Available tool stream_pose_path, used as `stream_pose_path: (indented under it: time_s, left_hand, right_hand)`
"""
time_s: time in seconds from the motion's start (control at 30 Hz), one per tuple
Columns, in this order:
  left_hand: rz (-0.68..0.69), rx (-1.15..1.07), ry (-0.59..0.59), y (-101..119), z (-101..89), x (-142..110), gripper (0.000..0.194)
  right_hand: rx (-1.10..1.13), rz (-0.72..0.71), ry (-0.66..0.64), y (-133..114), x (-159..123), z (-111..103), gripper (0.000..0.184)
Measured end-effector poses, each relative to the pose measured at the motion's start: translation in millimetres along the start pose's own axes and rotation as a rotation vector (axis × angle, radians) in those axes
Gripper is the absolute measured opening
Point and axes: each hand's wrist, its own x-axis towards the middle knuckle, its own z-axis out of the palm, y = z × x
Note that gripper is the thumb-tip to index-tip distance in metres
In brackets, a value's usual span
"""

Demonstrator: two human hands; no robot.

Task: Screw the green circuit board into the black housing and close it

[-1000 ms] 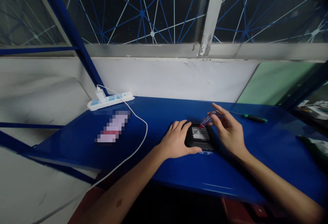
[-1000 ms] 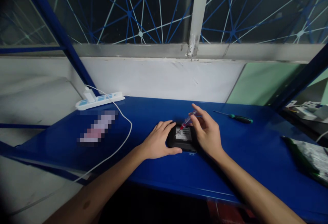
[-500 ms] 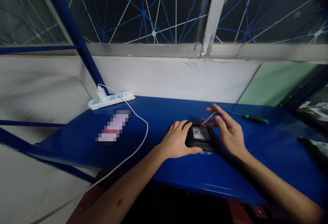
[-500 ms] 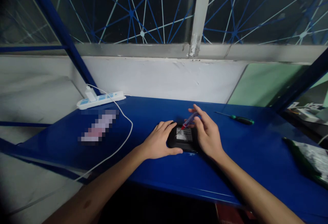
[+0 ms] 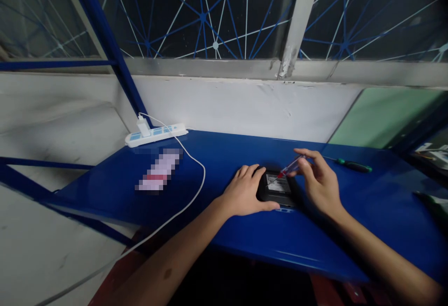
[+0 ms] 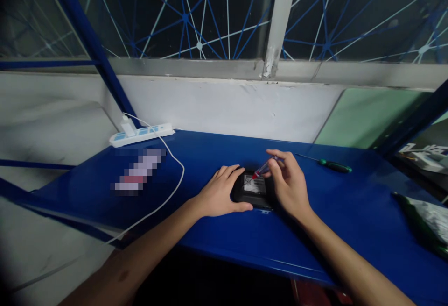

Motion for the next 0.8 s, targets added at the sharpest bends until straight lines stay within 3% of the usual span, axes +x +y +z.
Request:
stream_pose_path:
  time_s: [0.17,0.27,0.47,0.67,0.8]
  left_hand:
    - [-0.001,0.000,-0.011,1.9,-1.9,0.3,0.105]
    - [0.002,0.002,-0.011,2.0,-2.1,0.6,0.104]
    - [-0.001,-0.007,-0.003,0.1,0.1,-0.1,0.105]
    - [-0.006,0.003,-0.006,3.0,-2.4,-0.3,0.106]
    - [-0.015,-0.004,-0.014,5.3,-5.4,-0.1,0.105]
  right_hand:
    - [0.046,0.035,-0.049,3.0,-0.4,-0.6,0.039]
    - [0.062,0.036,-0.011,1.6,0.5,1.1,0.042]
    - [0.016,-0.002,0.004,-1.3,0.4,1.2,0.028]
    - [0.096,0.014,-0.079,-0.7,-1.7,0.8,0.039]
    - [0.094,0.023,-0.059,-3.7,-1.3,1.0,0.041]
